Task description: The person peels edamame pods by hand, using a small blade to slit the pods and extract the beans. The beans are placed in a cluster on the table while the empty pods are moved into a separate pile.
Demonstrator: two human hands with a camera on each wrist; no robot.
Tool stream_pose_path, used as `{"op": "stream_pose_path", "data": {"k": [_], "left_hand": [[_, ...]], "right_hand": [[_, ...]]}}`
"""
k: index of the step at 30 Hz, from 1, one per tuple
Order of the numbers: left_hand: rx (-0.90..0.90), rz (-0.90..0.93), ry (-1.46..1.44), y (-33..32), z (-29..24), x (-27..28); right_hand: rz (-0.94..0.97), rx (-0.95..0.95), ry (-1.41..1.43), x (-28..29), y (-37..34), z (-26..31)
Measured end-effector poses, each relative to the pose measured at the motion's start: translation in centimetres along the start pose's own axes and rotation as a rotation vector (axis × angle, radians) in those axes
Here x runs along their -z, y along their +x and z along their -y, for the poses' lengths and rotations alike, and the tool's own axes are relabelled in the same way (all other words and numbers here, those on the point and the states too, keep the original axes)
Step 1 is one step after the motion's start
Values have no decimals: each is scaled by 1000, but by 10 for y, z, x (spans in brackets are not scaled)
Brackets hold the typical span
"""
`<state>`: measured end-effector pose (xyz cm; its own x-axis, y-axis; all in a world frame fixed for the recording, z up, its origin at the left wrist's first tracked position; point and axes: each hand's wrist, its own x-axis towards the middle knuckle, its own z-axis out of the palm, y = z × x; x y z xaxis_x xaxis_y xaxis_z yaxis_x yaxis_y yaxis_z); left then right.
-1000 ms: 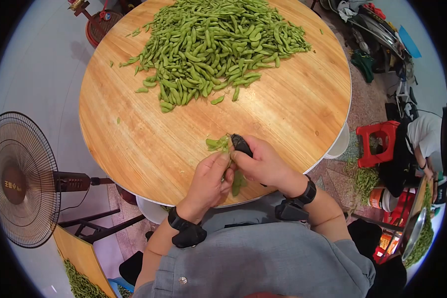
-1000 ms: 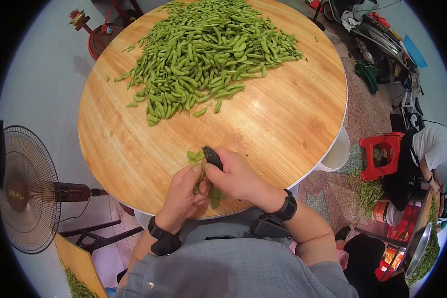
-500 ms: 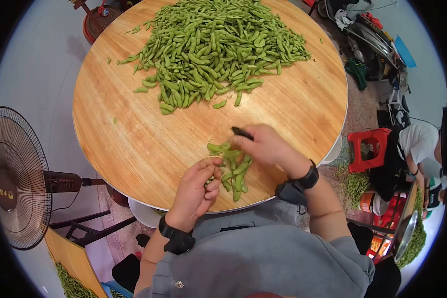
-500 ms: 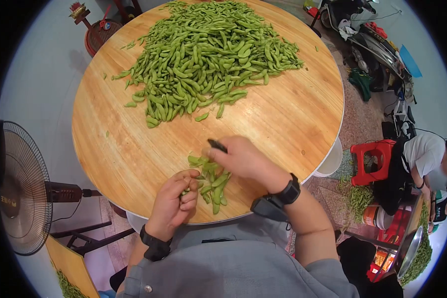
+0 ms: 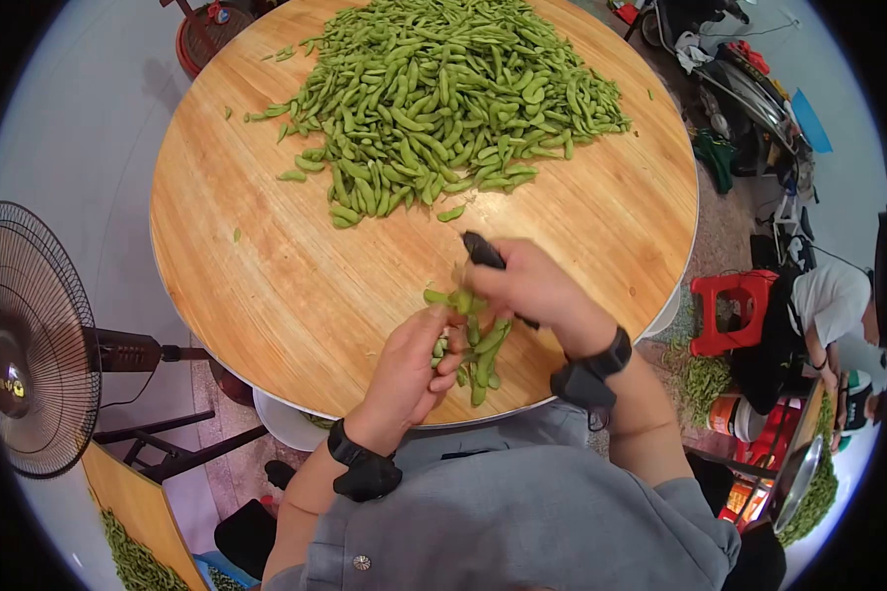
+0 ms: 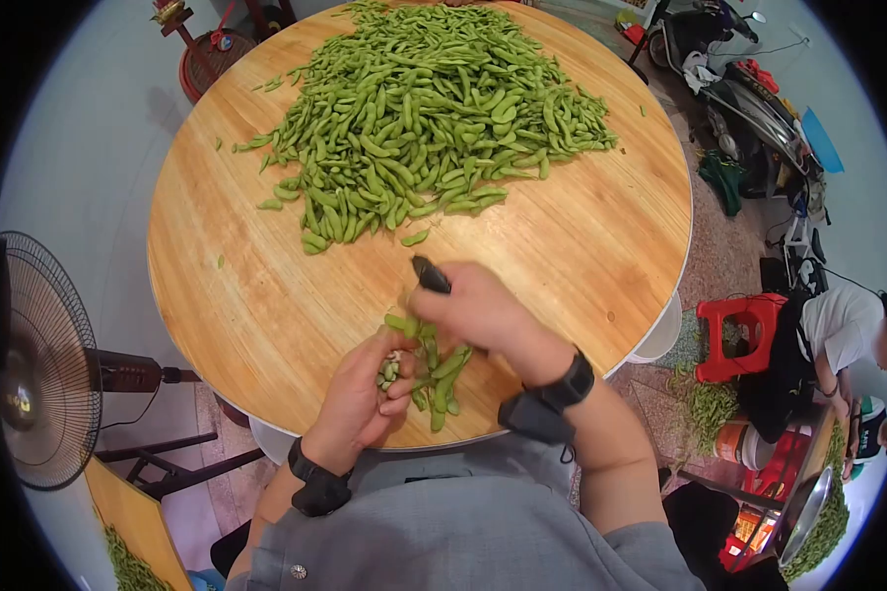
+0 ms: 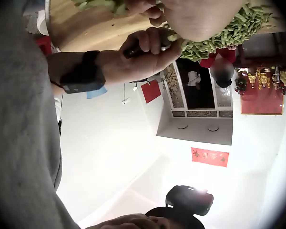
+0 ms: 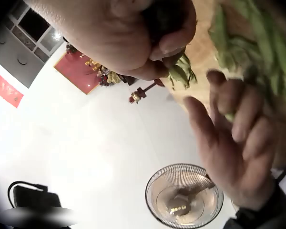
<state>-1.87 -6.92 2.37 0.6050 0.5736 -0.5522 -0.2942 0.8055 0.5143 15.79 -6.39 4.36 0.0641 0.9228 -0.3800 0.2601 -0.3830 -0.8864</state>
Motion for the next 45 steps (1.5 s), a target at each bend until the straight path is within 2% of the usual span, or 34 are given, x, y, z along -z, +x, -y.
{"op": "stream_pose_path", "data": {"k": [1,3,5,7,8,10,13,14,17,19,21,22,23,24,25,27,28,29,31,33,34,36,37,39,43,45], "left_hand": [[7,-1,0,1,2,1],[5,166,31,5,7,3],[-47,153,63,5,8,3],[-106,135,89,5,8,2],[-121,130,90,4,7,2],[-137,121,91,2,9,1],[-145,78,141,0,13,1],[-149,120,162,1,14,6],[-165,150,234,-2,13,10],[-178,138,283,-4,15,10],[-448,46,655,-5,17,9],[-446,46,657,-5,17,9],[-595,26,861,-6,14,9],[-745,6,1066,-7,13,10],[-741,6,1068,-8,12,11],[-789,-27,1257,-10,10,12],[-787,-26,1259,-11,10,13],[-748,4,1156,-11,9,13],[-709,30,1052,-13,7,16],[-150,189,340,-15,5,21],[-145,190,342,-16,5,21],[42,278,62,-16,5,21],[41,284,63,-15,7,21],[96,428,-139,-15,13,26],[177,503,-250,-14,20,29],[145,458,-207,-15,18,21]], "right_hand": [[79,10,138,-5,-10,-2],[56,20,124,-8,-22,-5],[31,34,112,-10,-31,-12],[17,199,172,-13,-38,-25],[21,198,173,-15,-42,-28],[93,334,70,-16,-50,-34],[172,339,86,-18,-55,-38],[170,340,88,-17,-55,-38],[238,247,187,-17,-56,-38],[313,116,301,-15,-59,-34],[335,60,314,-11,-61,-26],[356,3,327,-10,-62,-23],[356,2,329,-10,-63,-21],[379,-81,417,-12,-63,-20],[401,-165,505,-14,-63,-18],[404,-189,571,-19,-64,-15],[409,-214,632,-20,-64,-14],[409,-215,634,-20,-64,-15],[528,-271,950,-18,-65,-17],[557,-286,1051,-21,-69,-20],[581,-300,1153,-23,-72,-21],[583,-338,1236,-23,-75,-24],[589,-376,1313,-23,-76,-25],[595,-392,1314,-23,-78,-27],[634,-397,1378,-23,-83,-31],[693,-337,1364,-18,-80,-29]]}}
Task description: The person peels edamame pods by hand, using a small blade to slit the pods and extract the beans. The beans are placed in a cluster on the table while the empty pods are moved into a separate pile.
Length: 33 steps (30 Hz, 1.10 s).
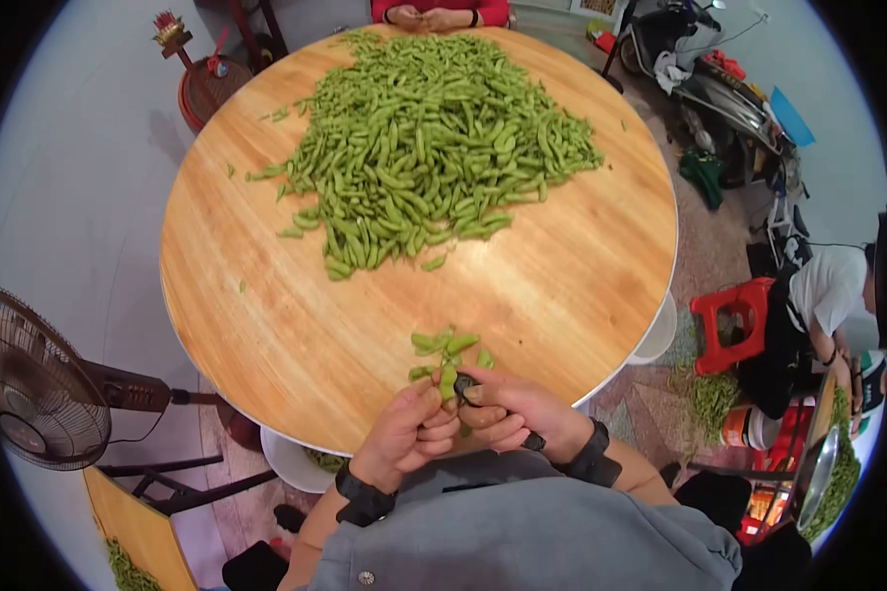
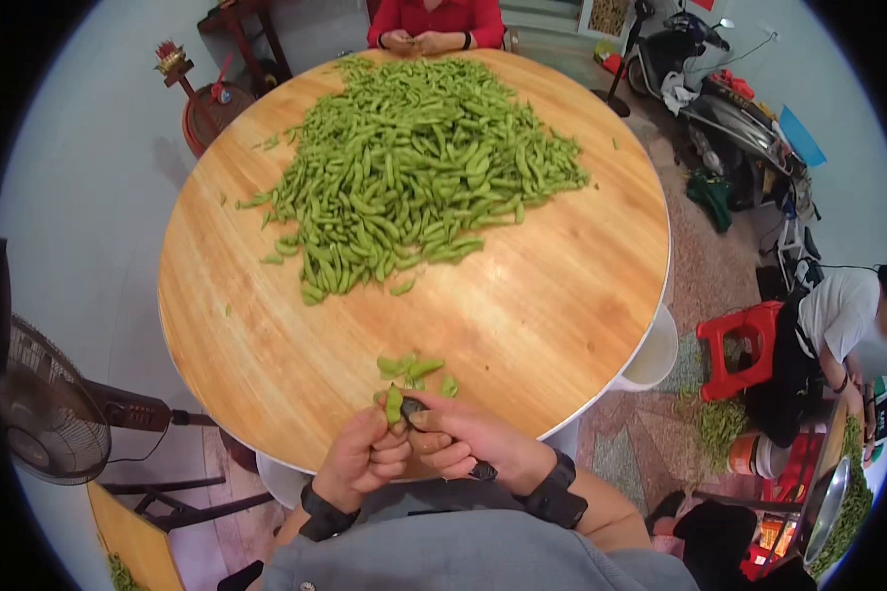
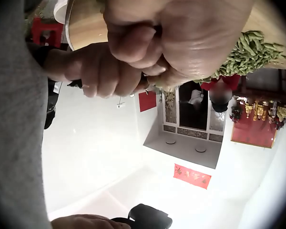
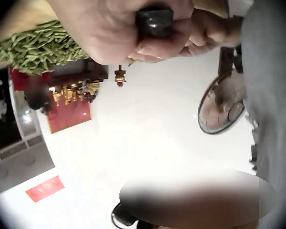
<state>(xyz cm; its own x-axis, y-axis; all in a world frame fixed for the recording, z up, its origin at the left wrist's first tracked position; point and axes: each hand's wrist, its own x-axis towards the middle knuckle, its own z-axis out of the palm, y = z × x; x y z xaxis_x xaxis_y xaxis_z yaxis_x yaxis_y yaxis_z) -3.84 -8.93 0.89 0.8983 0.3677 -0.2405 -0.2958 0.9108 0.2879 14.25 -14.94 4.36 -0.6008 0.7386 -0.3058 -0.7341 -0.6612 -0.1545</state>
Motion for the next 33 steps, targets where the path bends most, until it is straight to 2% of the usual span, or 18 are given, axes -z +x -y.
{"op": "stream_pose_path", "data": {"k": [1,2,3,4,6,7,9,13,18,22,24,28,30,33], "left_hand": [[-5,12,9,2,-1,-3],[-17,-90,126,4,-3,-5],[-30,-195,240,6,-5,-6],[-32,-193,243,7,-6,-5],[-105,-320,494,8,-7,-2],[-105,-323,494,11,-8,-5],[-337,-391,695,21,-8,-14],[-400,-457,710,29,-11,-26],[-486,-588,809,44,-16,-20],[-592,-587,842,64,-28,-18],[-527,-567,445,69,-35,-33],[-454,-518,334,72,-50,-33],[-492,-506,342,75,-54,-30],[-549,-502,437,80,-55,-34]], "right_hand": [[-84,16,-149,-2,1,3],[-168,33,-295,-3,3,5],[-208,43,-366,-9,3,4],[-207,45,-369,-14,4,3],[-284,80,-539,-19,5,1],[-282,78,-538,-22,5,2],[-219,40,-589,-26,6,6],[-256,54,-557,-25,9,15],[-310,176,-535,-19,27,20],[-367,270,-518,-27,43,30],[-378,316,-468,-24,51,38],[-377,272,-616,-33,50,58],[-474,485,-740,-28,56,69],[-417,414,-716,-12,65,86]]}}
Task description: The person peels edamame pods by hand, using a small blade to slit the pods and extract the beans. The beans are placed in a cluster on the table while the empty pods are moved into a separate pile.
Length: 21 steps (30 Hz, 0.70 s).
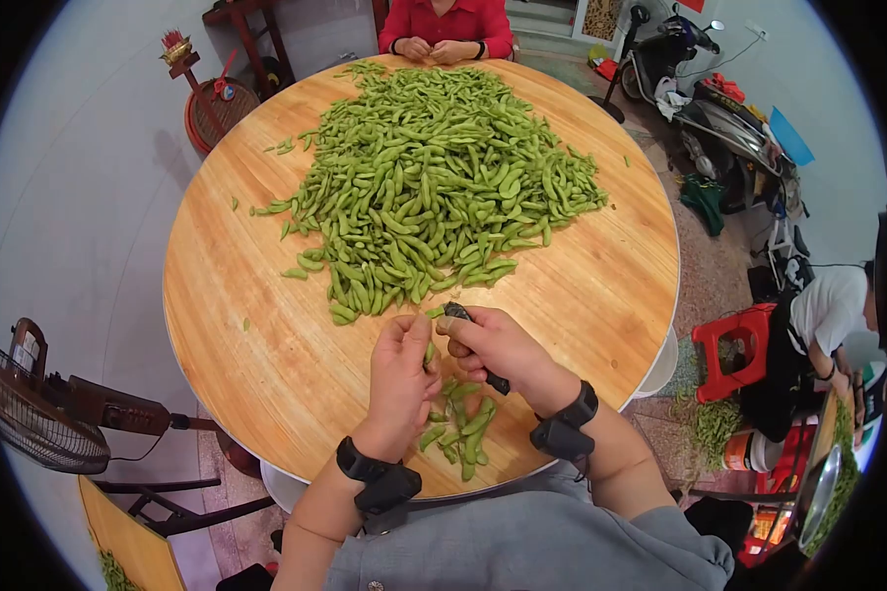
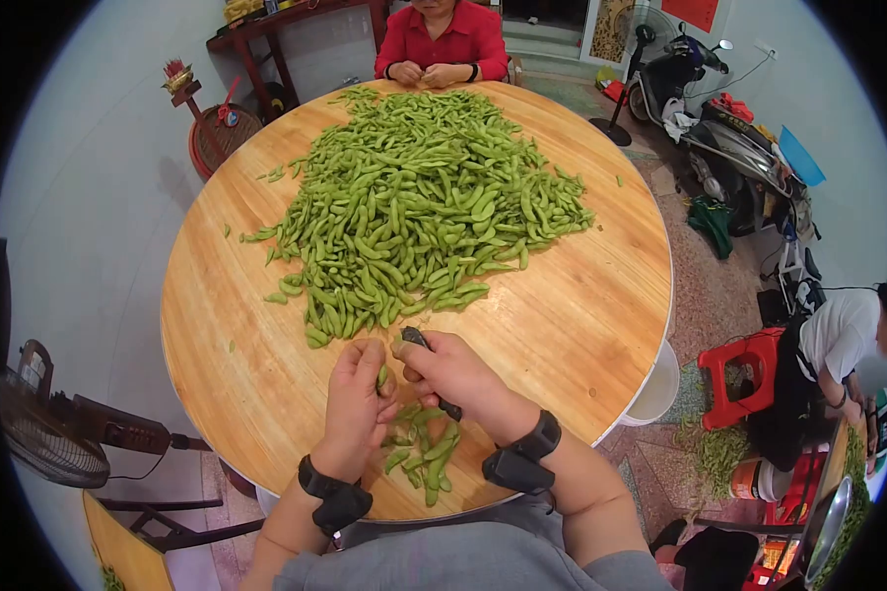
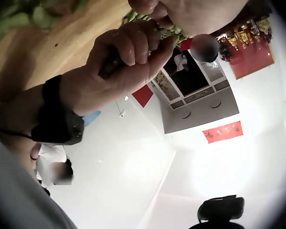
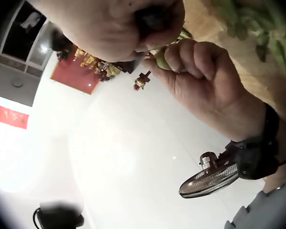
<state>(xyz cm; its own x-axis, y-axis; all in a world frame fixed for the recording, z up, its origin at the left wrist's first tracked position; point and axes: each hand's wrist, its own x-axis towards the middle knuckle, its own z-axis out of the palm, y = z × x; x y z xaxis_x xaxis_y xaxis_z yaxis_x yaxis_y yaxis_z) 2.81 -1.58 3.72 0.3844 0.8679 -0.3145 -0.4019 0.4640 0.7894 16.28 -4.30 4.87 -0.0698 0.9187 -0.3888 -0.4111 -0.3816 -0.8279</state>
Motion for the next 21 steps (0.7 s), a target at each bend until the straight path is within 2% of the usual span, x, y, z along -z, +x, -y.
{"op": "stream_pose_path", "data": {"k": [1,6,9,13,15,19,21], "left_hand": [[7,-9,0,2,2,1],[-42,92,210,8,9,12],[-1,96,156,9,7,10],[-56,84,160,9,9,11],[91,138,-25,7,4,13],[182,107,-77,8,6,15],[36,105,239,5,9,11]], "right_hand": [[46,-24,18,3,3,-3],[38,-62,50,10,6,-5],[40,-79,68,9,11,-9],[53,-140,147,11,14,-16],[58,-147,195,10,13,-17],[42,-115,178,7,10,-14],[30,-116,163,7,7,-11]]}}
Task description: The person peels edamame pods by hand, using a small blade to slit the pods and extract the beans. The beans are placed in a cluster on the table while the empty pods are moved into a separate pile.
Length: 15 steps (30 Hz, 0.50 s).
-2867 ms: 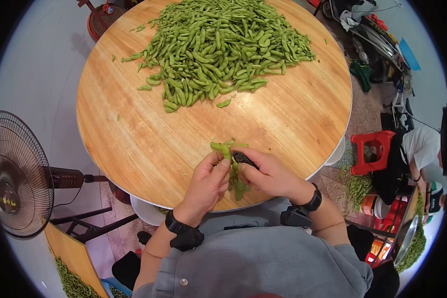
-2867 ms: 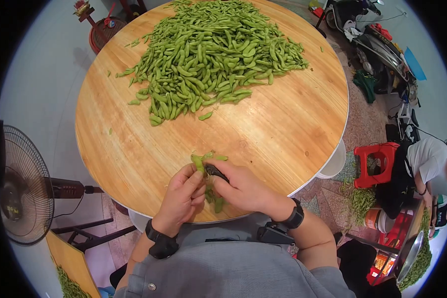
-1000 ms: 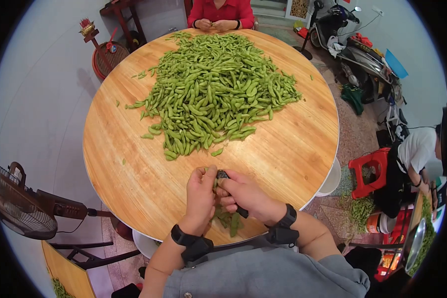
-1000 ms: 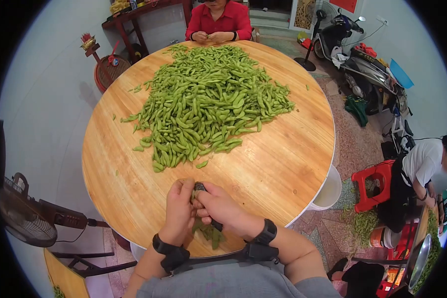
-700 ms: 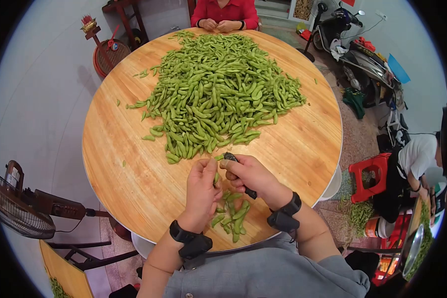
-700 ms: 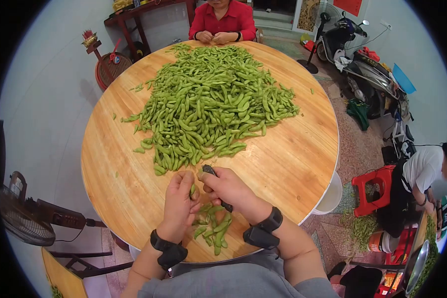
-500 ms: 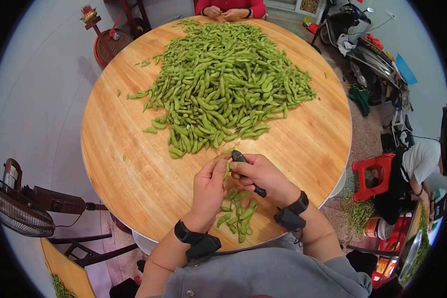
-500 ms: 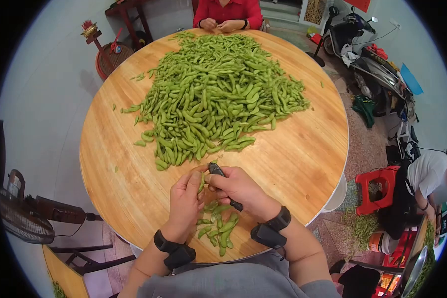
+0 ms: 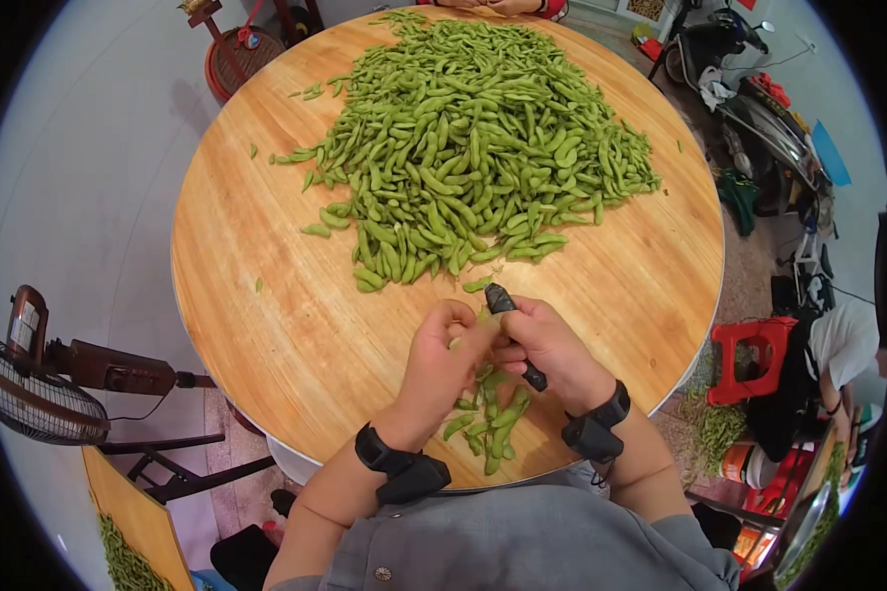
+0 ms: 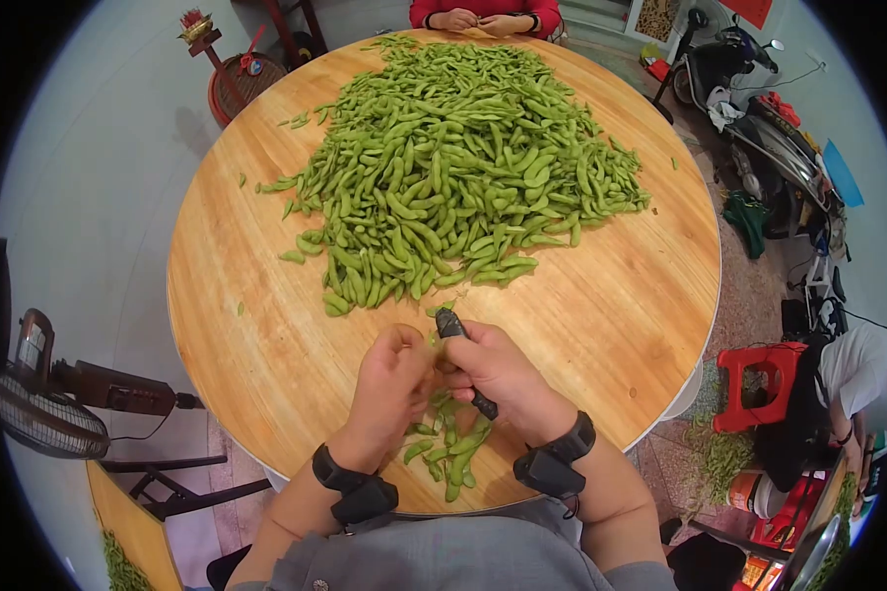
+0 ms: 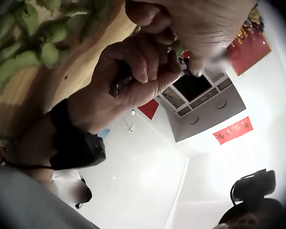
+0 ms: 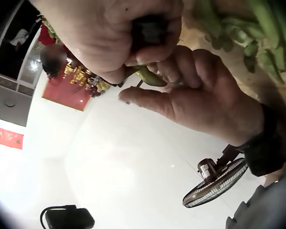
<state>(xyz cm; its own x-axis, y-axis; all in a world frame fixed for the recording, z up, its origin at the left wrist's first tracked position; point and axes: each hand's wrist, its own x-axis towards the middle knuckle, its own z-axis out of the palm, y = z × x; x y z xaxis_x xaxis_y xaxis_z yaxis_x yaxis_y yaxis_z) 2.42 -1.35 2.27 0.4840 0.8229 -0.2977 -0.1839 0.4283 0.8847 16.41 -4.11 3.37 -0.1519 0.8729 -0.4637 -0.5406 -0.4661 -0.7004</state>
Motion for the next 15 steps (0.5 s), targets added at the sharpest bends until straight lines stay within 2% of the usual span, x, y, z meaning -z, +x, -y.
{"op": "stream_pose_path", "data": {"k": [4,6,7,8,9,11,12,14,15], "left_hand": [[-20,95,-18,-3,-4,-4],[112,133,-61,1,1,5],[112,132,-60,1,0,5],[161,110,-113,1,-1,5],[208,86,-166,1,-3,5],[196,104,-150,-1,-4,4],[189,126,-135,-1,-4,4],[152,135,-89,-2,-2,4],[111,141,-45,-2,0,4]], "right_hand": [[-3,70,-101,1,-5,2],[-9,108,-153,0,-6,-1],[-58,148,-272,-3,-6,-3],[-106,189,-391,-4,-6,-5],[-103,189,-393,-4,-7,-5],[-150,254,-521,-4,-7,-6],[-151,255,-519,-2,-7,-5],[52,140,-204,5,-8,0],[49,138,-204,6,-8,0]]}}
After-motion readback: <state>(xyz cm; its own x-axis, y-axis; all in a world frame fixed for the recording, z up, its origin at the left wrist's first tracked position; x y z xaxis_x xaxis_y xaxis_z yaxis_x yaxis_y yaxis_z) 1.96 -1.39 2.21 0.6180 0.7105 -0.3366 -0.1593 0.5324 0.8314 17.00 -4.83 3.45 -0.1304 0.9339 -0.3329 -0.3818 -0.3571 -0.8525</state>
